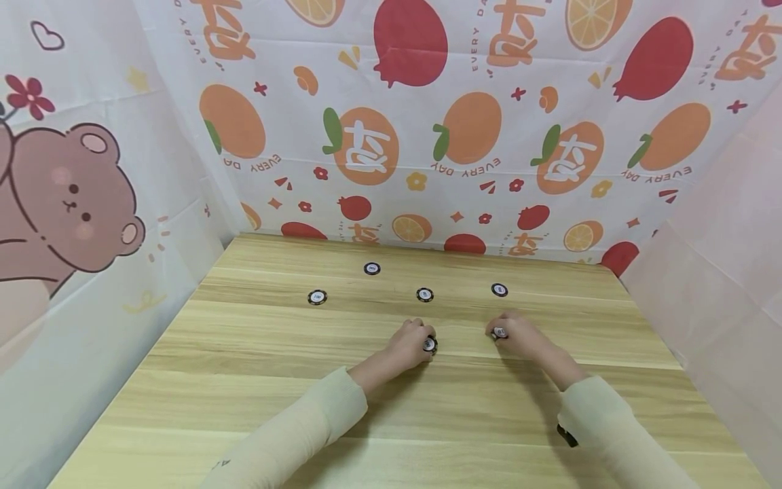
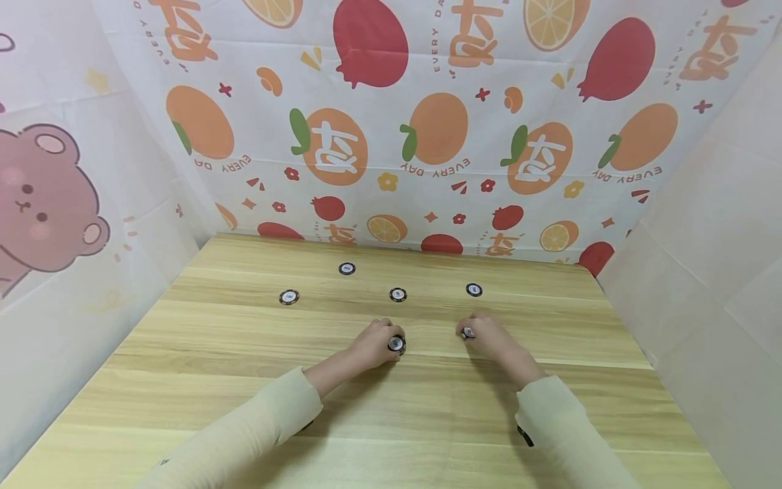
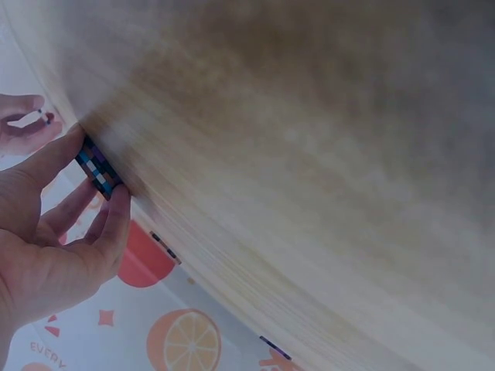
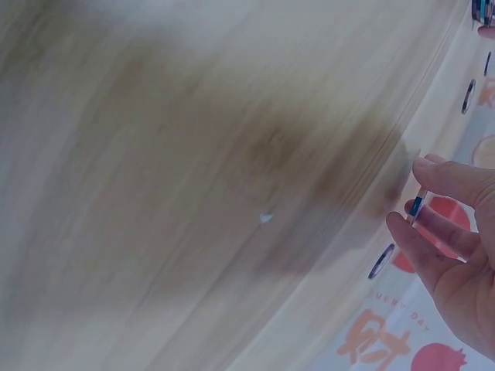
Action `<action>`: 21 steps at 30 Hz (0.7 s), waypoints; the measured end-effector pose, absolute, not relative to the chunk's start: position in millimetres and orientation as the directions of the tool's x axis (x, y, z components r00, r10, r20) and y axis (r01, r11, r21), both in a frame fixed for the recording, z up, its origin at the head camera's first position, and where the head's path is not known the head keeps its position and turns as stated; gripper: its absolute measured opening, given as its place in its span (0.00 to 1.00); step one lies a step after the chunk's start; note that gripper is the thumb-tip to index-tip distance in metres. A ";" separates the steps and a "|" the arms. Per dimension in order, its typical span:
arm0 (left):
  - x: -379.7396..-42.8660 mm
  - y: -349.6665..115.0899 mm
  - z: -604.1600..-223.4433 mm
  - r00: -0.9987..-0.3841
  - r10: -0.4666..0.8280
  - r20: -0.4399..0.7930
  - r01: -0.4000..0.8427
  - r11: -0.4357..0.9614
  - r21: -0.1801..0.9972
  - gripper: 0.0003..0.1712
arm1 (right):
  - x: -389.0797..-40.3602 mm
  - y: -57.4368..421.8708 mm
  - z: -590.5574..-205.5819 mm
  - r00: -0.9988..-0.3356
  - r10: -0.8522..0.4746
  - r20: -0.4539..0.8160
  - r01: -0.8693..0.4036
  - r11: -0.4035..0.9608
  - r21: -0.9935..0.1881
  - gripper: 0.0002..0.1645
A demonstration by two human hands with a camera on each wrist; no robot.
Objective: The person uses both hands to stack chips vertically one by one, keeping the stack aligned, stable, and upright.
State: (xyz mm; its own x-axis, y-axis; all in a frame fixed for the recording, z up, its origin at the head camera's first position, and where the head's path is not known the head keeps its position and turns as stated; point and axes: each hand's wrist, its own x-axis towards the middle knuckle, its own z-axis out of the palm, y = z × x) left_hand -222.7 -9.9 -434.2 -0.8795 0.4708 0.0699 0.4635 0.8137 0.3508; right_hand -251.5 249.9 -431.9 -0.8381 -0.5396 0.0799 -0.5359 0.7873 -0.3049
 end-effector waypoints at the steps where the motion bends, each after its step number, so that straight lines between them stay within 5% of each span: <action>1: -222.8 -9.9 -433.9 -0.880 0.470 0.067 0.462 0.815 0.351 0.19 | -251.2 248.4 -431.6 -0.833 -0.547 0.080 -0.542 0.781 -0.308 0.14; 21: -223.5 -10.8 -435.4 -0.873 0.481 0.081 0.476 0.807 0.349 0.18 | -244.3 218.5 -424.7 -0.762 -0.635 0.126 -0.641 0.713 -0.285 0.14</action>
State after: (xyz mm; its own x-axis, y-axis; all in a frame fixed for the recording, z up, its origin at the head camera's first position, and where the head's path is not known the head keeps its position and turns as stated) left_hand -223.5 -10.8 -435.4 -0.8732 0.4805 0.0809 0.4765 0.8072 0.3485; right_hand -244.3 218.5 -424.7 -0.7624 -0.6347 0.1265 -0.6408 0.7130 -0.2846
